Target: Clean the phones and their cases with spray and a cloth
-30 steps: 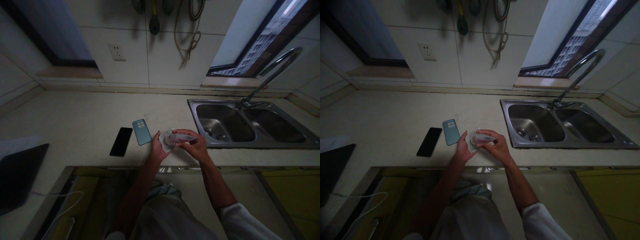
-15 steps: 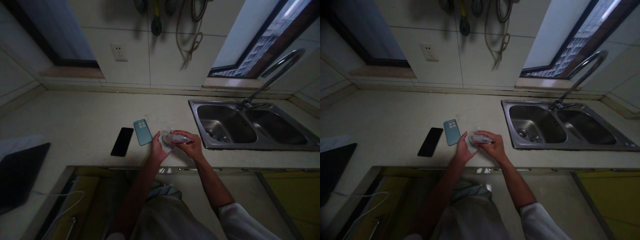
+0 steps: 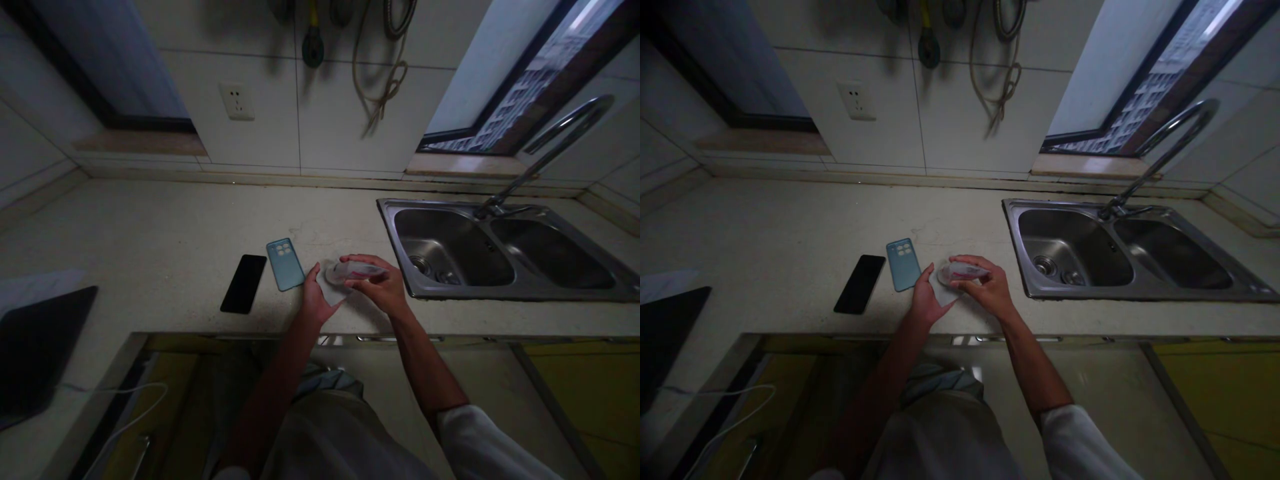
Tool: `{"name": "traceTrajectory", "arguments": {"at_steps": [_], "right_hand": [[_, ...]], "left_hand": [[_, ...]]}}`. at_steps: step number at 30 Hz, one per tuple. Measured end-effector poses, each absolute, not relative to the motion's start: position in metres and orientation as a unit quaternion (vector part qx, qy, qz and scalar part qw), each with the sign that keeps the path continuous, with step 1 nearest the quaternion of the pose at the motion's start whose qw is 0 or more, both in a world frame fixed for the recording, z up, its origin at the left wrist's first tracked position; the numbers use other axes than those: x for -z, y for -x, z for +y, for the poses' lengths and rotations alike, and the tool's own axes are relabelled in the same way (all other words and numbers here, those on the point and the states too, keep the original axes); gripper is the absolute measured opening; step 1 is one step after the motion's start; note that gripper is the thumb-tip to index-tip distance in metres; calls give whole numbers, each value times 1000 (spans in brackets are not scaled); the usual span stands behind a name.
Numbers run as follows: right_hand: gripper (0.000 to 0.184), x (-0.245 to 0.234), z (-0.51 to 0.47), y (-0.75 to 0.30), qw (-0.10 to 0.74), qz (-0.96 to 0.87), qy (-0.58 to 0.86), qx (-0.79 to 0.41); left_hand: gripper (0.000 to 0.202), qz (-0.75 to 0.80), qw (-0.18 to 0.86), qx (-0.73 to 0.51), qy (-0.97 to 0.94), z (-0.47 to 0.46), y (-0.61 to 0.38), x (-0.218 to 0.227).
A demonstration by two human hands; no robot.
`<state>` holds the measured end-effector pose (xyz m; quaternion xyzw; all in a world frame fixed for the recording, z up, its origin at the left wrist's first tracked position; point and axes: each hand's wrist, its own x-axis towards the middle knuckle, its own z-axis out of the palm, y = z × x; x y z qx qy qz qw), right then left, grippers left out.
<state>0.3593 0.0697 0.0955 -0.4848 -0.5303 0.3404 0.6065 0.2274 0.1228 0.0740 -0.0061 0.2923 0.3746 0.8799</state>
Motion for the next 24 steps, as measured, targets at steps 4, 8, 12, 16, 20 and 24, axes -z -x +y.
{"name": "traceTrajectory", "arguments": {"at_steps": [4,8,12,16,20,24], "right_hand": [[44,-91,72,-359,609,-519,484,-354],[42,-90,72,-357,602,-528,496,-336],[36,-92,71,-356,605,-529,502,-321],[37,-94,69,-355,613,-523,505,-308],[41,-92,70,-356,631,-499,495,-328],[45,-84,80,-360,691,-411,449,-390]], "left_hand": [[37,291,879,-378,5,124,-227,-72],[39,295,879,-375,2,125,-226,-71],[40,303,878,-370,-5,127,-225,-70],[39,297,878,-375,-7,129,-225,-70],[40,295,876,-381,-3,131,-224,-70],[45,275,876,-395,-8,131,-219,-69]]}}
